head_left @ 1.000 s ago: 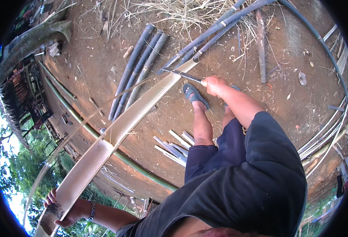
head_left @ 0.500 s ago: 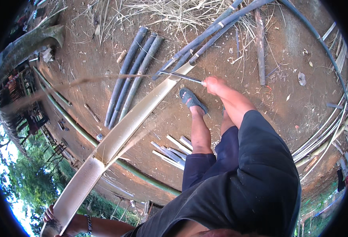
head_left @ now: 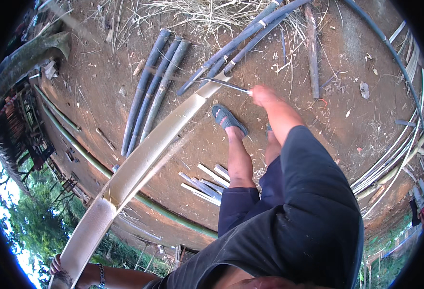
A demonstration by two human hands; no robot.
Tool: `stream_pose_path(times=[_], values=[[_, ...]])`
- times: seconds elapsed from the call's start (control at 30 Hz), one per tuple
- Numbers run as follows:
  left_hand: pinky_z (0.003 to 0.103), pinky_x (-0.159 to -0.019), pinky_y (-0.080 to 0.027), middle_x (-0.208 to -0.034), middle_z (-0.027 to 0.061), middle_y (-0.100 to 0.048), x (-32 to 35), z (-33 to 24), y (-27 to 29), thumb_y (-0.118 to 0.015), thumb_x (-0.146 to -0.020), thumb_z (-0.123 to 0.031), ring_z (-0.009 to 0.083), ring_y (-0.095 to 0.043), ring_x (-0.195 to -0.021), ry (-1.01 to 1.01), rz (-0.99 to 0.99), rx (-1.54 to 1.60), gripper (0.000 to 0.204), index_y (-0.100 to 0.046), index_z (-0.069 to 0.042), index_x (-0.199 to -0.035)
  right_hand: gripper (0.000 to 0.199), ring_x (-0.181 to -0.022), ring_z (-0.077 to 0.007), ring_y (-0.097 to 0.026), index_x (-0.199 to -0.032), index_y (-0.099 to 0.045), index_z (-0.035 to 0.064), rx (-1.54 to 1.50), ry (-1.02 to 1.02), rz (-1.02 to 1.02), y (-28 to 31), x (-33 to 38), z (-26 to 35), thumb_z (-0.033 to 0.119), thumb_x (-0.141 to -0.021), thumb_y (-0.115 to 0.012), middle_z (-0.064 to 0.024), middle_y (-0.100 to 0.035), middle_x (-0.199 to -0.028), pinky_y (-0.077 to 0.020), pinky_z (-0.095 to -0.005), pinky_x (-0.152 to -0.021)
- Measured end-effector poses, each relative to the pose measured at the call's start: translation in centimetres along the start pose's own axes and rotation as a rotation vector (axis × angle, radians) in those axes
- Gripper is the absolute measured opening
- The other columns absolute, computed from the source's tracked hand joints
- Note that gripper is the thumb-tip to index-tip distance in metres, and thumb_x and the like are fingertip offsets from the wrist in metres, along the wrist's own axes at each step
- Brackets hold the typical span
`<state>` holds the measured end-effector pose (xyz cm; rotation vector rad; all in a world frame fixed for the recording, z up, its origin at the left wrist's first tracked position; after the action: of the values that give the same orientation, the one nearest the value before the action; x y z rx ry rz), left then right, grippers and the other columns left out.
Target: The person uses a knife to split bamboo poles into smaller strips. They hold the bamboo with one hand and strike it with the knife to separate the sections, then arrange the split pieces on the ground.
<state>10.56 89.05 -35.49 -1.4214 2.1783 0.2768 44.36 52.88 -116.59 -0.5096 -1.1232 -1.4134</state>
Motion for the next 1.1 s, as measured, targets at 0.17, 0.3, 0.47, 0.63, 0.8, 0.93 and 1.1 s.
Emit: stream_pose_path(times=[0.17,0.3,0.47,0.63,0.8,0.93,1.1], values=[[0.044,-0.087,-0.039,-0.091,0.007,-0.048,-0.3,0.2,1.0,-0.068,-0.069,-0.033,0.0239,-0.048,-0.089,-0.038,0.012,-0.011,0.048,-0.052,-0.005,-0.104,0.024,-0.105,-0.0319,-0.07,-0.112,-0.072,0.0196,0.113,-0.106,0.055,0.3,1.4,1.6,0.017,-0.09,-0.065,-0.0123,-0.071,-0.115,-0.056,-0.0446,-0.088],[0.046,-0.087,-0.04,-0.089,0.0056,-0.051,-0.2,0.6,2.1,-0.066,-0.072,-0.036,0.0233,-0.05,-0.088,-0.061,0.012,-0.027,0.043,-0.055,-0.007,-0.103,0.025,-0.106,-0.0343,-0.069,-0.115,-0.07,0.0168,0.013,0.019,0.055,0.5,4.4,5.3,0.018,-0.09,-0.064,-0.0154,-0.071,-0.114,-0.056,-0.0457,-0.089],[0.048,-0.086,-0.042,-0.086,0.0038,-0.054,-0.3,-0.1,2.6,-0.064,-0.077,-0.039,0.0227,-0.053,-0.087,-0.116,0.021,-0.054,0.037,-0.058,-0.011,-0.101,0.022,-0.105,-0.0355,-0.069,-0.11,-0.071,0.014,0.063,0.009,0.03,-1.1,0.0,2.2,0.022,-0.091,-0.065,-0.0157,-0.073,-0.108,-0.0559,-0.046,-0.087],[0.05,-0.085,-0.043,-0.084,0.002,-0.057,-0.4,-0.9,3.2,-0.062,-0.081,-0.042,0.022,-0.056,-0.085,-0.141,0.019,-0.065,0.033,-0.061,-0.014,-0.098,0.025,-0.108,-0.0335,-0.069,-0.115,-0.072,0.0177,0.005,-0.196,-0.027,-3.5,-1.1,-2.7,0.022,-0.092,-0.065,-0.0153,-0.072,-0.113,-0.0554,-0.0439,-0.09],[0.052,-0.084,-0.045,-0.081,0.0003,-0.06,0.5,-1.8,4.8,-0.06,-0.085,-0.044,0.0213,-0.059,-0.084,-0.177,0.011,-0.062,0.03,-0.064,-0.018,-0.096,0.027,-0.115,-0.0308,-0.067,-0.119,-0.071,0.018,0.092,-0.039,0.072,-0.5,3.6,4.4,0.027,-0.094,-0.064,-0.0128,-0.07,-0.122,-0.055,-0.0435,-0.094],[0.053,-0.083,-0.046,-0.079,-0.0011,-0.063,-0.5,-3.9,6.8,-0.058,-0.088,-0.047,0.0208,-0.062,-0.083,-0.209,0.043,0.005,0.029,-0.066,-0.02,-0.095,0.027,-0.115,-0.0313,-0.067,-0.119,-0.071,0.0188,0.039,-0.066,0.113,-1.5,0.0,0.4,0.023,-0.093,-0.064,-0.0126,-0.07,-0.121,-0.0549,-0.0427,-0.095],[0.051,-0.077,-0.047,-0.072,-0.0024,-0.06,1.9,-1.8,1.0,-0.057,-0.088,-0.048,0.0218,-0.06,-0.076,-0.285,0.003,-0.276,0.025,-0.064,-0.025,-0.08,0.028,-0.111,-0.0314,-0.068,-0.118,-0.071,0.0183,0.097,-0.172,0.045,-2.8,-2.5,-3.1,0.022,-0.092,-0.065,-0.0126,-0.071,-0.118,-0.0556,-0.0423,-0.092]])
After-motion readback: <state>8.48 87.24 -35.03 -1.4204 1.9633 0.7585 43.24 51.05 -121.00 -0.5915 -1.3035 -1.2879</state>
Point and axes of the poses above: each hand's wrist, its own x-axis away from the middle knuckle, its own y-axis out of the back of the hand, z = x × y, the point moved 9 cm from there along -x, towards the middle knuckle
